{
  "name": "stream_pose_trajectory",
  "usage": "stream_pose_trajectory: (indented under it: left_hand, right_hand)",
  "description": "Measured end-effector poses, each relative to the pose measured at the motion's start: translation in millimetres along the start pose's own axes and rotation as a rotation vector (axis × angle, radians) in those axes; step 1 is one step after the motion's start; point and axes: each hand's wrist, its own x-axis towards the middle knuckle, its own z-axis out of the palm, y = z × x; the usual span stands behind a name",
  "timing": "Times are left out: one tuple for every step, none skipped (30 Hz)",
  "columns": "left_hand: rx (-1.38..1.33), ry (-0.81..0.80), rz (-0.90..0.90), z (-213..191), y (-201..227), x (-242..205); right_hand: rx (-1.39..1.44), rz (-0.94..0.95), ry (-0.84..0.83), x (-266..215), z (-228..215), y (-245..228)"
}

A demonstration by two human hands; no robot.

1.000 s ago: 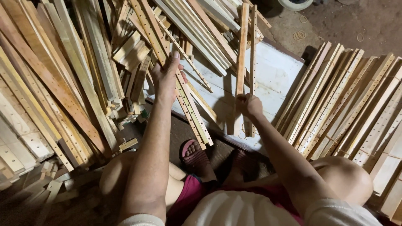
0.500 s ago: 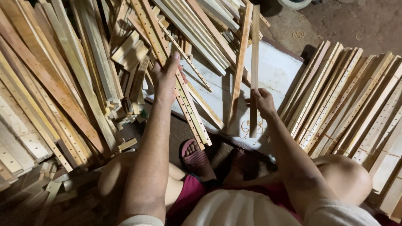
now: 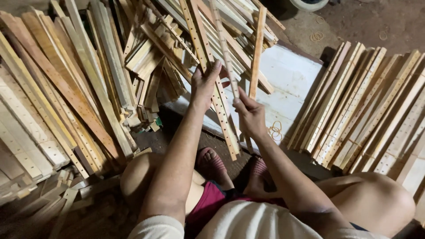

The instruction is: The person sits on the floor and sorts long wooden slats with pre-drilled holes, picking them up from a pile, aligning them, and stacking them into neat bundles. The person occasionally uses rubber bands to secure the bundles.

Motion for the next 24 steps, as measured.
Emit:
stream_pose_trajectory:
  left_hand:
    - [0.003, -0.008, -0.003, 14, 14, -14]
    - [0.052, -0.021, 0.031, 29, 27, -27]
    - [0.100, -0.034, 0.066, 44, 40, -41]
    - [0.102, -0.042, 0.061, 37, 30, -33]
    - [0.100, -0.059, 0.046, 30, 20, -24]
    - [0.096, -0.074, 0.031, 23, 10, -16]
    - [0.096, -0.081, 0.026, 25, 7, -21]
    - [0.061, -0.108, 0.009, 27, 7, -24]
    - [0.026, -0.135, -0.007, 29, 8, -26]
    - [0.027, -0.139, -0.006, 49, 44, -57]
    - [0.031, -0.129, -0.030, 72, 77, -92]
    - [0.034, -0.120, -0.058, 94, 108, -135]
    - [0.033, -0.125, -0.060, 82, 76, -114]
    - [0.060, -0.129, -0.025, 72, 45, -91]
    - [0.087, -0.134, 0.011, 63, 14, -68]
    - [0.086, -0.139, 0.011, 63, 4, -58]
    - [0.038, -0.143, -0.015, 63, -6, -49]
    - [-0.009, -0.145, -0.044, 62, -18, -40]
    - [-0.008, -0.149, -0.048, 73, 1, -59]
    - [-0.052, -0.172, -0.075, 85, 21, -77]
    - [-0.096, -0.194, -0.103, 97, 41, -95]
    - [-0.095, -0.197, -0.104, 95, 43, -95]
    - [-0.051, -0.174, -0.080, 92, 46, -95]
    - [-0.004, -0.145, -0.056, 87, 49, -96]
  right_hand:
    - [0.001, -0.001, 0.009, -2, 0, -8]
    - [-0.031, -0.022, -0.038, -3, -2, -17]
    - [-0.064, -0.042, -0.085, -5, -4, -25]
    - [-0.065, -0.041, -0.075, -5, -7, -24]
    - [-0.106, -0.074, -0.116, -7, -10, -22]
    - [-0.149, -0.107, -0.158, -7, -13, -21]
    - [-0.152, -0.106, -0.150, -16, -17, -28]
    - [-0.100, -0.044, -0.159, -22, -19, -35]
    - [-0.048, 0.017, -0.169, -27, -21, -43]
    - [-0.047, 0.014, -0.166, -31, -23, -43]
    - [-0.084, 0.047, -0.158, -35, -24, -43]
    - [-0.123, 0.083, -0.148, -39, -27, -43]
    - [-0.126, 0.082, -0.143, -43, -32, -38]
    - [-0.129, 0.075, -0.130, -44, -36, -34]
    - [-0.132, 0.067, -0.117, -45, -40, -31]
    - [-0.134, 0.064, -0.113, -46, -42, -38]
    - [-0.128, 0.052, -0.122, -46, -43, -45]
    - [-0.122, 0.044, -0.131, -48, -45, -52]
    - [-0.123, 0.045, -0.127, -49, -44, -49]
    - [-0.125, 0.045, -0.142, -49, -43, -47]
    - [-0.128, 0.046, -0.157, -49, -43, -45]
    - [-0.127, 0.045, -0.154, -52, -40, -52]
    - [-0.175, 0.009, -0.222, -54, -38, -60]
    - [-0.220, -0.023, -0.293, -58, -33, -66]
